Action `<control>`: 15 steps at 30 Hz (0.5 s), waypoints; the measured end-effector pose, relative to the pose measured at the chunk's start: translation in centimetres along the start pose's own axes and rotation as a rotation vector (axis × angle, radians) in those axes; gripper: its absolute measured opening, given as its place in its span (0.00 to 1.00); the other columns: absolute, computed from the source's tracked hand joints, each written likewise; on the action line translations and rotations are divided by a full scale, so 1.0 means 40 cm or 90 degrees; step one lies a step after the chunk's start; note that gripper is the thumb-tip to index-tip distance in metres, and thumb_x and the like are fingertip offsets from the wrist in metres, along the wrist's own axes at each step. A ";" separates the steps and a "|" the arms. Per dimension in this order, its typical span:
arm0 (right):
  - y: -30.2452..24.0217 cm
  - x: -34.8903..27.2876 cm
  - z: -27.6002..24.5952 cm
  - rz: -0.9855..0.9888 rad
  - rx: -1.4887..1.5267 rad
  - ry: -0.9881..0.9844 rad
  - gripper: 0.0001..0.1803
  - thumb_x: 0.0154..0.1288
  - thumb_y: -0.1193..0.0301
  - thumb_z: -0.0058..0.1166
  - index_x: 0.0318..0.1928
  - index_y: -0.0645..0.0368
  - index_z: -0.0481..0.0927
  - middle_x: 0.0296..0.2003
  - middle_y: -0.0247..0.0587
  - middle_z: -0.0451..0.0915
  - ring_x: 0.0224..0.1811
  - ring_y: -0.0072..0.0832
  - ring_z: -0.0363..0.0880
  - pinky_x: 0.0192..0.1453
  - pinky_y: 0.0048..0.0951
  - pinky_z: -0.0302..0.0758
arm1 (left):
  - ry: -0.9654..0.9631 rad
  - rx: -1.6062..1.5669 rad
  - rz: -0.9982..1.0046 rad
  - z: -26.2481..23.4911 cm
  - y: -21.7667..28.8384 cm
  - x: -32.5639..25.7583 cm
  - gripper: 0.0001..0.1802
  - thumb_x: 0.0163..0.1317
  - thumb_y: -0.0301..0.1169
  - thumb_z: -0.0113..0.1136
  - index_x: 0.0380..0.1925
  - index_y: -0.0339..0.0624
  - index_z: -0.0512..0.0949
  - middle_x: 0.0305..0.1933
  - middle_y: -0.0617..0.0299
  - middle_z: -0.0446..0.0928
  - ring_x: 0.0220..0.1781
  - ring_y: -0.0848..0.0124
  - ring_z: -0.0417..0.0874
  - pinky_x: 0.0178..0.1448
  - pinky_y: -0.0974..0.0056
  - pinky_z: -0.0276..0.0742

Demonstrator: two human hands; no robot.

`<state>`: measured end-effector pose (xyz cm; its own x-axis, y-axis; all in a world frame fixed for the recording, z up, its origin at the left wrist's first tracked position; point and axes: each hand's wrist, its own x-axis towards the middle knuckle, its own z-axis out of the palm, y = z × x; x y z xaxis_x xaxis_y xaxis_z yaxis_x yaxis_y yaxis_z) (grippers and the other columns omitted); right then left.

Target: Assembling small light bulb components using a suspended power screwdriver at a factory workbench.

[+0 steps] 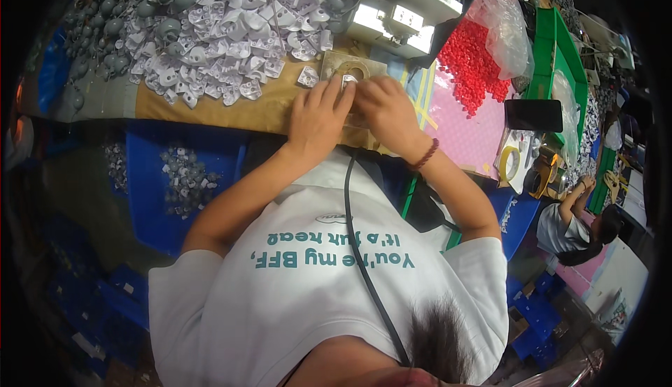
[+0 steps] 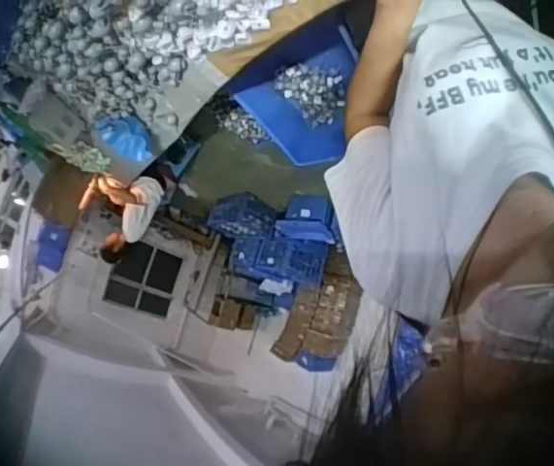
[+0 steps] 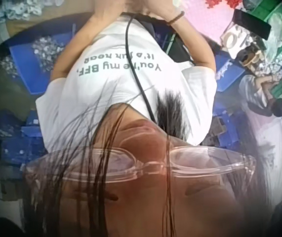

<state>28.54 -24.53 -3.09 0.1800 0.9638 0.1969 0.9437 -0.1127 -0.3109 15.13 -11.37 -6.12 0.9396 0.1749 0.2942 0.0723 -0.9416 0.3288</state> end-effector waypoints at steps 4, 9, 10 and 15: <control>0.047 -0.064 -0.048 0.246 0.342 0.072 0.25 0.59 0.82 0.57 0.58 0.59 0.76 0.53 0.47 0.79 0.59 0.46 0.74 0.61 0.40 0.73 | -0.010 0.023 0.033 0.005 -0.012 0.012 0.25 0.55 0.26 0.56 0.56 0.42 0.75 0.61 0.53 0.72 0.59 0.59 0.73 0.56 0.56 0.69; 0.059 -0.114 -0.057 0.268 0.330 0.049 0.23 0.58 0.80 0.60 0.56 0.60 0.75 0.55 0.52 0.77 0.62 0.48 0.72 0.62 0.39 0.72 | -0.022 0.007 0.038 -0.003 -0.019 0.020 0.24 0.56 0.25 0.55 0.55 0.42 0.76 0.58 0.54 0.74 0.57 0.60 0.74 0.54 0.57 0.70; 0.049 -0.118 -0.038 0.259 0.331 0.037 0.23 0.58 0.80 0.61 0.55 0.60 0.74 0.56 0.52 0.76 0.61 0.48 0.73 0.62 0.39 0.72 | -0.026 0.001 0.039 -0.005 -0.020 0.022 0.24 0.56 0.25 0.55 0.55 0.42 0.76 0.58 0.54 0.74 0.57 0.60 0.74 0.54 0.57 0.70; 0.066 -0.133 0.056 0.361 0.221 0.171 0.22 0.58 0.83 0.58 0.54 0.58 0.74 0.53 0.45 0.75 0.47 0.32 0.80 0.47 0.30 0.77 | -0.022 -0.022 0.040 -0.007 -0.026 0.024 0.23 0.56 0.25 0.55 0.54 0.44 0.77 0.57 0.55 0.75 0.57 0.60 0.75 0.53 0.57 0.70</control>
<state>29.44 -29.42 -7.03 0.7209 0.6815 0.1262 0.5504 -0.4522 -0.7018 15.87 -10.14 -5.94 0.9528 0.1045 0.2849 0.0008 -0.9397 0.3420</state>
